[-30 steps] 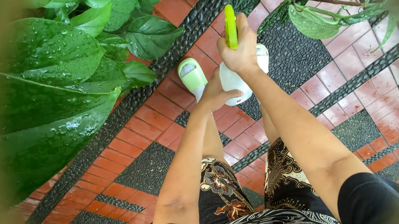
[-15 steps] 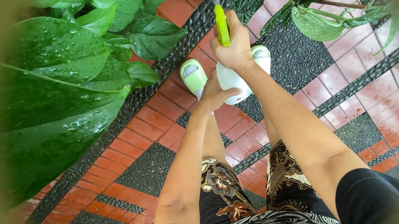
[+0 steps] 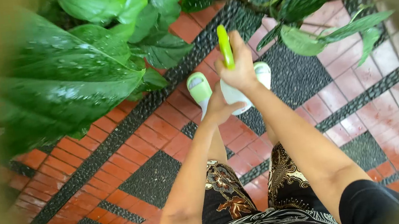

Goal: Spraying various potted plants in a garden area using a spray bottle.

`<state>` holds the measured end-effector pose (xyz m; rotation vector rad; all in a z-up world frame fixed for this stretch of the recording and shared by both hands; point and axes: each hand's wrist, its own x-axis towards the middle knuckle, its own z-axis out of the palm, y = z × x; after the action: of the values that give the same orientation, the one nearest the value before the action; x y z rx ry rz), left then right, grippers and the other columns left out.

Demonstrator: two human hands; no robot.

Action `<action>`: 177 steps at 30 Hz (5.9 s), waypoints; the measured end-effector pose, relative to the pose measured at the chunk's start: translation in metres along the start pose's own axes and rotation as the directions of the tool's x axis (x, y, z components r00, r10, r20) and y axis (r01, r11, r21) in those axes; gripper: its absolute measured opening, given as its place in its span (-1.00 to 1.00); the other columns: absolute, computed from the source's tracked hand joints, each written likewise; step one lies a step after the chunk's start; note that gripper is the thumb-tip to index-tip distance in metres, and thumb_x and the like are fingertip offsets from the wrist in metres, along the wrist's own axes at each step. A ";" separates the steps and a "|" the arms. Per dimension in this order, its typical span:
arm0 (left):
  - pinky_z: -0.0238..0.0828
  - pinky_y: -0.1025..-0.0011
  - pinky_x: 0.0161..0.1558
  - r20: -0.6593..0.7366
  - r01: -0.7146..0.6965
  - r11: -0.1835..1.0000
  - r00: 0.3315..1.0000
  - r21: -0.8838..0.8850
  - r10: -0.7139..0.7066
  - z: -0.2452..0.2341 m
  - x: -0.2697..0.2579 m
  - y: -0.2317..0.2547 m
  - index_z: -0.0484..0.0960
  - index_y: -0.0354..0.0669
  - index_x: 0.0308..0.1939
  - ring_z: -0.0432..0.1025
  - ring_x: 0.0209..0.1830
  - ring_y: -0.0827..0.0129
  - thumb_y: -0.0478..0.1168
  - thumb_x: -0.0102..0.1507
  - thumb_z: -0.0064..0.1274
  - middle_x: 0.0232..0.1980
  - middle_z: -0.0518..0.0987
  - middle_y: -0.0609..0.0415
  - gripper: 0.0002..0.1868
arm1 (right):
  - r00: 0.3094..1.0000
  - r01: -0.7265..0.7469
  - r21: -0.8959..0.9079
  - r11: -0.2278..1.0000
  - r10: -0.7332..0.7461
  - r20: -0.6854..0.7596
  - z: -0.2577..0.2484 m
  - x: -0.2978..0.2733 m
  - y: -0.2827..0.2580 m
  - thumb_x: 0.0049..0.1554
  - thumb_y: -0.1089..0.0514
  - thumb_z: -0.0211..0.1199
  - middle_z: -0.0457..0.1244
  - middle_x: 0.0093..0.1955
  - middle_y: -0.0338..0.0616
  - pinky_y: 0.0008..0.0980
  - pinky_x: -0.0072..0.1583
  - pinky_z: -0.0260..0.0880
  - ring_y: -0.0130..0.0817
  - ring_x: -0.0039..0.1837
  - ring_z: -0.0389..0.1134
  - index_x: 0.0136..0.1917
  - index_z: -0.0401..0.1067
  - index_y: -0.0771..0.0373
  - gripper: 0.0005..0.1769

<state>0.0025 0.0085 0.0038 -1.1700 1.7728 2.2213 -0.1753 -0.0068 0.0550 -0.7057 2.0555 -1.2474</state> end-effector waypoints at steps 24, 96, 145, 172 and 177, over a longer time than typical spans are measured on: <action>0.41 0.31 0.26 -0.302 -0.196 0.897 0.950 -0.396 0.075 0.008 0.034 0.106 0.22 -0.22 0.39 0.45 0.26 0.33 -0.24 0.00 0.41 0.26 0.52 0.04 -0.05 | 0.951 -0.007 -0.088 0.996 0.034 0.308 -0.006 0.098 -0.109 -0.04 0.24 0.28 0.26 -0.18 0.12 -0.13 -0.04 0.40 0.10 -0.12 0.36 -0.06 0.25 0.29 -0.69; 0.32 0.08 0.34 0.007 -0.561 0.696 0.781 0.447 0.625 0.263 -0.123 0.401 0.24 -0.25 0.38 0.39 0.33 -0.12 -0.08 0.07 0.40 0.32 0.44 -0.20 -0.08 | 0.798 0.574 -0.045 0.818 -0.571 -0.191 -0.421 -0.127 -0.290 -0.06 0.45 0.07 0.27 0.23 0.12 -0.11 0.37 0.38 -0.01 0.32 0.36 0.31 0.16 0.42 -0.38; 0.37 0.12 0.13 -0.441 -0.318 0.876 0.770 0.363 0.462 0.315 0.110 0.503 0.36 -0.16 0.21 0.41 0.16 -0.04 -0.11 -0.02 0.41 0.10 0.45 -0.09 -0.20 | 0.690 0.704 0.034 0.709 -0.695 0.205 -0.495 0.152 -0.291 -0.11 0.35 0.16 0.26 0.24 0.13 -0.22 0.32 0.35 0.03 0.28 0.36 0.25 0.33 0.34 -0.40; 0.44 0.24 0.23 -0.505 -0.340 0.940 0.807 0.030 0.308 0.234 0.348 0.506 0.44 -0.18 0.26 0.51 0.25 0.17 -0.17 0.03 0.33 0.22 0.57 -0.01 -0.27 | 0.746 0.549 0.117 0.828 -0.548 0.378 -0.411 0.415 -0.199 0.02 0.30 0.22 0.31 0.14 0.07 -0.21 0.18 0.43 0.02 0.12 0.42 0.31 0.31 0.34 -0.44; 0.35 0.23 0.29 -0.553 -0.329 0.942 0.797 -0.062 0.242 0.209 0.392 0.475 0.22 -0.20 0.40 0.40 0.32 0.18 -0.24 0.04 0.39 0.31 0.46 -0.04 -0.08 | 0.765 0.498 0.071 0.864 -0.477 0.433 -0.374 0.462 -0.173 0.01 0.29 0.22 0.31 0.08 0.11 -0.19 0.12 0.43 0.04 0.04 0.41 0.28 0.33 0.34 -0.47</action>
<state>-0.6136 -0.1234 0.1659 -1.8268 2.1249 2.3918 -0.7367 -0.1938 0.2364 -1.4759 1.5721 -1.1630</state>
